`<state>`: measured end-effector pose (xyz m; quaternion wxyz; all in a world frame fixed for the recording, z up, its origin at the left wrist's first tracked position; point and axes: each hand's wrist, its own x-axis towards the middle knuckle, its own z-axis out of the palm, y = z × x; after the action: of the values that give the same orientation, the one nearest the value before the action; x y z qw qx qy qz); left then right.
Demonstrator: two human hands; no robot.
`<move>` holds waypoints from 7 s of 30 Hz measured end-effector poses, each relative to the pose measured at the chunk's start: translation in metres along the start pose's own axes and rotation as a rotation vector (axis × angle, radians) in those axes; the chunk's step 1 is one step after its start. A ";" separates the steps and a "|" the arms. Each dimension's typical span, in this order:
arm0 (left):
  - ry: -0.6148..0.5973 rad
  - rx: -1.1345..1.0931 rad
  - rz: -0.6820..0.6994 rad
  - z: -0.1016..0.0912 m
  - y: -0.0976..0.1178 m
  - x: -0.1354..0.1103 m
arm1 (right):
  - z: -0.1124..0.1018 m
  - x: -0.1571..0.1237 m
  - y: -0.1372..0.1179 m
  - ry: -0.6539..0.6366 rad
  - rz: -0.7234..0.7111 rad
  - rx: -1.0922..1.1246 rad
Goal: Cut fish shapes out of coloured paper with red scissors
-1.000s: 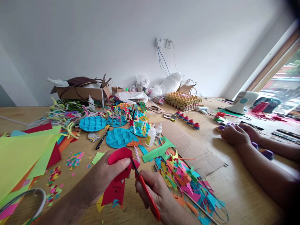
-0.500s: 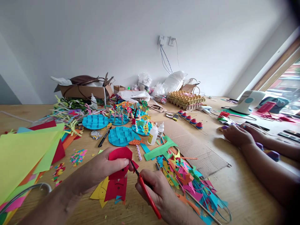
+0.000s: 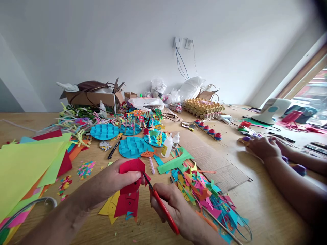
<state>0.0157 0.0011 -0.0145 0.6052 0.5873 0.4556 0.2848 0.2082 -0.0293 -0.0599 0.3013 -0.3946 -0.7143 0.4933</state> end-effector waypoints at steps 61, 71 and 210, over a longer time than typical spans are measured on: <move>0.175 -0.302 0.113 0.017 -0.004 0.012 | 0.000 0.001 0.005 0.041 0.122 0.247; 0.138 -0.253 0.137 0.014 -0.003 0.008 | 0.000 0.001 0.006 0.026 0.113 0.174; 0.017 -0.238 -0.066 0.004 0.007 0.002 | 0.005 0.002 0.001 0.038 0.035 -0.040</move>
<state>0.0212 0.0019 -0.0088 0.6761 0.4935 0.4427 0.3216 0.2036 -0.0296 -0.0620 0.2982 -0.4221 -0.7111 0.4766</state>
